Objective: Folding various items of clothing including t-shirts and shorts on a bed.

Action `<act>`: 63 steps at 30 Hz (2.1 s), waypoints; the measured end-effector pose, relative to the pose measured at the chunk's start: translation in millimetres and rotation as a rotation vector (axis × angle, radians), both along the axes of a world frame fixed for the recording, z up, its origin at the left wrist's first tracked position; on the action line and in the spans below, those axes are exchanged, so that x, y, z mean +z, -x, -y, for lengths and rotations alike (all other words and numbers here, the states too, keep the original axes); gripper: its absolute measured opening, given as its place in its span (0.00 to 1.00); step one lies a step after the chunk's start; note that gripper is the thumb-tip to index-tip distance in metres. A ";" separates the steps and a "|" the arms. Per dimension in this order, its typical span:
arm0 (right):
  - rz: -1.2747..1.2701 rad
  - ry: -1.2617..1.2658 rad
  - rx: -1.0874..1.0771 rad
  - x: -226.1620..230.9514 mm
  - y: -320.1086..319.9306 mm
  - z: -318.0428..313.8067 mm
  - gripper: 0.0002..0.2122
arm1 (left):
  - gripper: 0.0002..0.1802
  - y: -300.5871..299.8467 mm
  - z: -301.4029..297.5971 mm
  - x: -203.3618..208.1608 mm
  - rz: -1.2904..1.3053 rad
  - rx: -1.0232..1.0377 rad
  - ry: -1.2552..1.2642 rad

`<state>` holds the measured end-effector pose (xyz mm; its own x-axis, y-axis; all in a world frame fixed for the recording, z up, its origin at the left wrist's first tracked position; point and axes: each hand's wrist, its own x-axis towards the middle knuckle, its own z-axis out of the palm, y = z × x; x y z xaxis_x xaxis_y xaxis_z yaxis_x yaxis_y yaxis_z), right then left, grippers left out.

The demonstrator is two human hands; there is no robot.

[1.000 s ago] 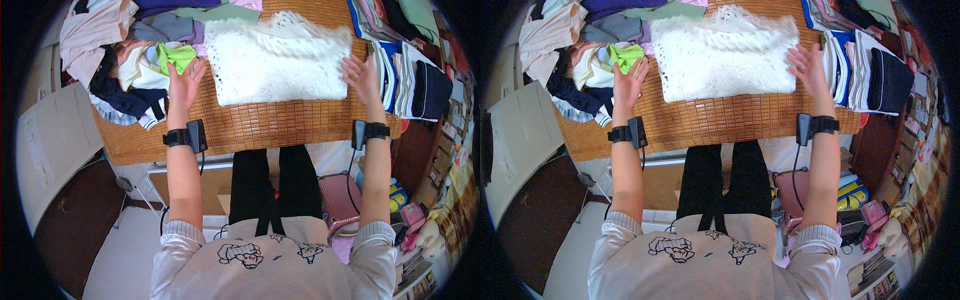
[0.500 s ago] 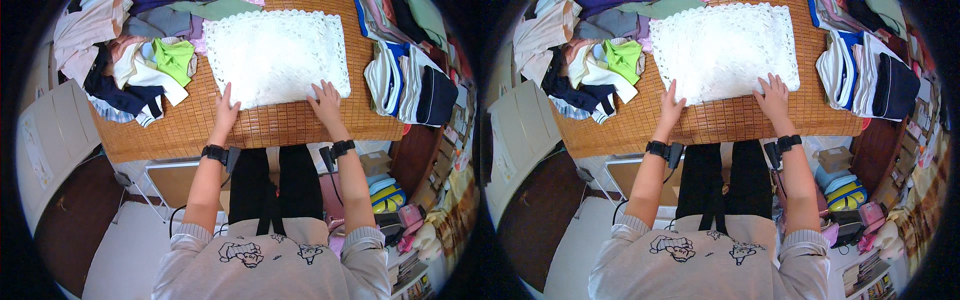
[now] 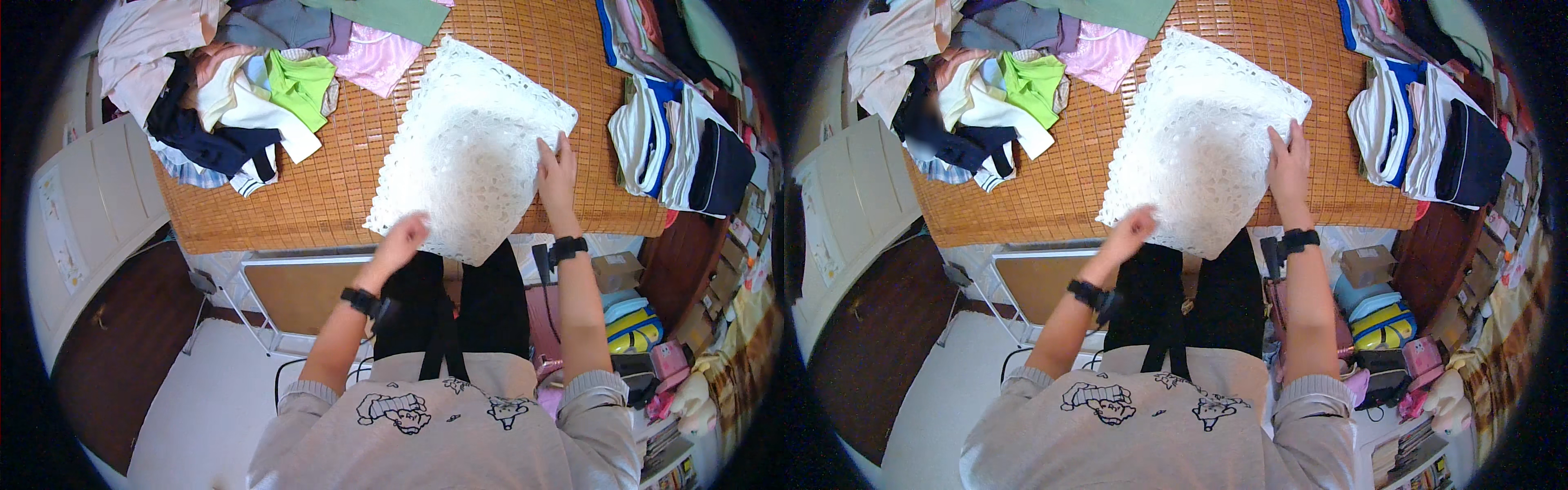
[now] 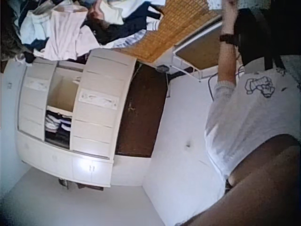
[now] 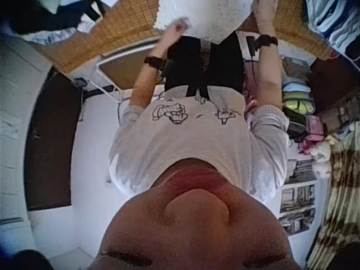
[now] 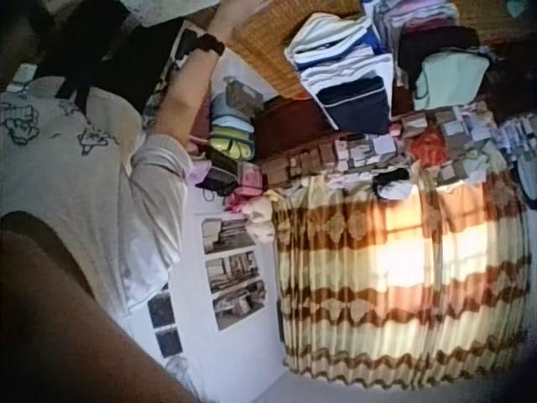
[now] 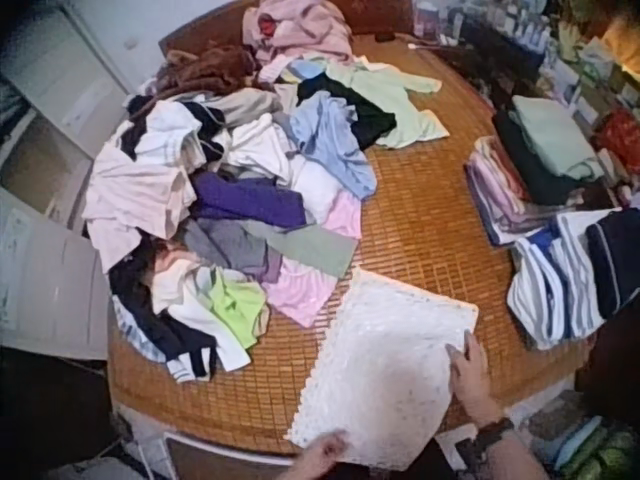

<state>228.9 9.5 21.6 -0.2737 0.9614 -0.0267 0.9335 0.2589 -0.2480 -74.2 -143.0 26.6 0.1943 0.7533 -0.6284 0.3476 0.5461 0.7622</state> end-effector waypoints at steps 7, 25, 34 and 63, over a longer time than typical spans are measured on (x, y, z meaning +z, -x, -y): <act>-0.648 0.283 -0.915 -30.1 14.4 56.4 0.26 | 0.29 21.8 -127.8 -20.7 -0.623 -0.042 -0.424; -1.456 0.768 -1.322 -2.7 17.4 56.9 0.26 | 0.17 -0.2 -156.4 -44.3 0.181 0.179 0.346; -1.572 0.613 -1.169 65.1 3.3 -6.6 0.23 | 0.18 -26.3 -212.0 12.1 0.783 0.495 0.514; -1.111 0.580 -1.051 -18.2 -36.3 35.4 0.16 | 0.20 -41.9 -125.6 -7.4 -0.042 0.406 0.193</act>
